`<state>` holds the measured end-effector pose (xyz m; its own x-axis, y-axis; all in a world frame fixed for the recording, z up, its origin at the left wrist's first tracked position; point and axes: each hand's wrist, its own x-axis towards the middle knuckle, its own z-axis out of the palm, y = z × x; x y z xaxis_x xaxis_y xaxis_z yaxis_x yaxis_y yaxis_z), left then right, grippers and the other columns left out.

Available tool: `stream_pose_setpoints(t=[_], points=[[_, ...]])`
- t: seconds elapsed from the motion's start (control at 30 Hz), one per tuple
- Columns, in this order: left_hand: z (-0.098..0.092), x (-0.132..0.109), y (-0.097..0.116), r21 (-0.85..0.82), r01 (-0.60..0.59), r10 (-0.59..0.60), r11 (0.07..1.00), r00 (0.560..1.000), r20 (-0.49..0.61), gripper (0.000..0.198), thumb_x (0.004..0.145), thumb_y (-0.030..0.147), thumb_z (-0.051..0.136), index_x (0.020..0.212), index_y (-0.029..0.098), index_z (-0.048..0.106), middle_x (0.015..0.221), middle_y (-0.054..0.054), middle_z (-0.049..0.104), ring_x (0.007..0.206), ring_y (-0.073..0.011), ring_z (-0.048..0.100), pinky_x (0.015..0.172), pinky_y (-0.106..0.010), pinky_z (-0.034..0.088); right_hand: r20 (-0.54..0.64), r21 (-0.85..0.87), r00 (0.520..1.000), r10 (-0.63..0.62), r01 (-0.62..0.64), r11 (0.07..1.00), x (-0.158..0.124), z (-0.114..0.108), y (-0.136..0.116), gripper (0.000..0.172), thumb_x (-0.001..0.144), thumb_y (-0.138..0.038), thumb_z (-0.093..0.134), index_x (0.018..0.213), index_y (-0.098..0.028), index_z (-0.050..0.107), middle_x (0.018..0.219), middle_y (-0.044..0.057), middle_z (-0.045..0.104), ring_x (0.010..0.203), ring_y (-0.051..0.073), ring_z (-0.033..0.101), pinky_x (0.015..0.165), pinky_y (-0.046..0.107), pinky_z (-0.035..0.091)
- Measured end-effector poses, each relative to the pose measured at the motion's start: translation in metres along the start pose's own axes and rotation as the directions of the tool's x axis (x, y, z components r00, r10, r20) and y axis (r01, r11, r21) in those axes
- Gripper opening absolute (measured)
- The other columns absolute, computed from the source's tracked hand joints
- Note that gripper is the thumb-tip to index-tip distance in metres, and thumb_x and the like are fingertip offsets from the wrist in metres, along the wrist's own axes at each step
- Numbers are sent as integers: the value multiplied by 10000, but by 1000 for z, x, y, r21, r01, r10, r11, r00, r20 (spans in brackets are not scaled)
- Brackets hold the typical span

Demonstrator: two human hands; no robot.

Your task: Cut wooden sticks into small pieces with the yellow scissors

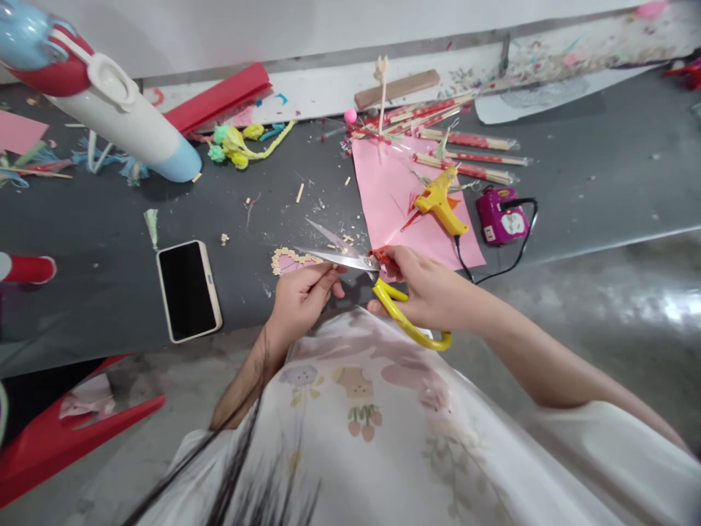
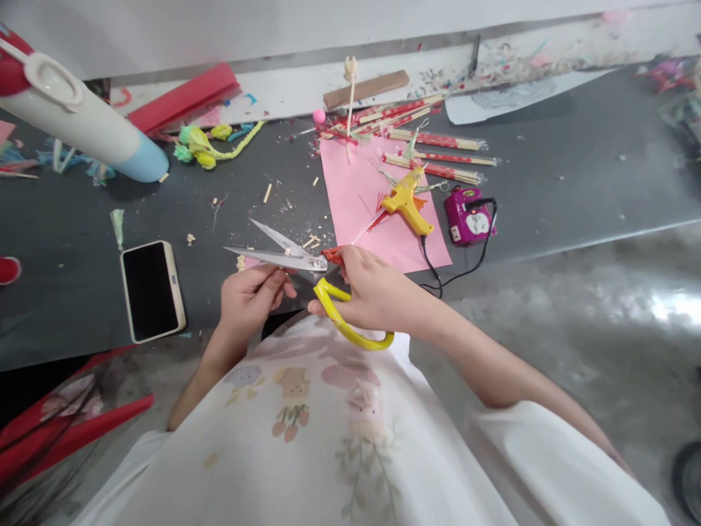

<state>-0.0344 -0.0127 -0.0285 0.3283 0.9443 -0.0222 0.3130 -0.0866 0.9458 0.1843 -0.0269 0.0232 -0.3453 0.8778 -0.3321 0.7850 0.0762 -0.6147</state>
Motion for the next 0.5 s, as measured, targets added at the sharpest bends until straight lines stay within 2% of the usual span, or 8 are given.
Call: stream_pose_setpoints(t=[0.23, 0.5], points=[[1, 0, -2, 0, 16, -16, 1000, 999, -37, 372, 934, 387, 507, 702, 162, 691, 559, 1, 638, 419, -63, 451, 451, -196, 351, -10, 9, 997, 80, -80, 997, 3, -2, -2, 443, 771, -622, 594, 824, -219, 417, 775, 29, 588, 668, 181, 549, 580, 283, 376], [-1, 0, -3, 129, -6, 10, 992, 999, -33, 374, 937, 341, 487, 650, 183, 668, 460, 14, 553, 479, -101, 514, 505, -217, 370, -24, -28, 997, 76, -77, 997, 4, 3, -2, 443, 782, -624, 589, 802, -219, 409, 725, 20, 582, 607, 168, 531, 548, 275, 355]])
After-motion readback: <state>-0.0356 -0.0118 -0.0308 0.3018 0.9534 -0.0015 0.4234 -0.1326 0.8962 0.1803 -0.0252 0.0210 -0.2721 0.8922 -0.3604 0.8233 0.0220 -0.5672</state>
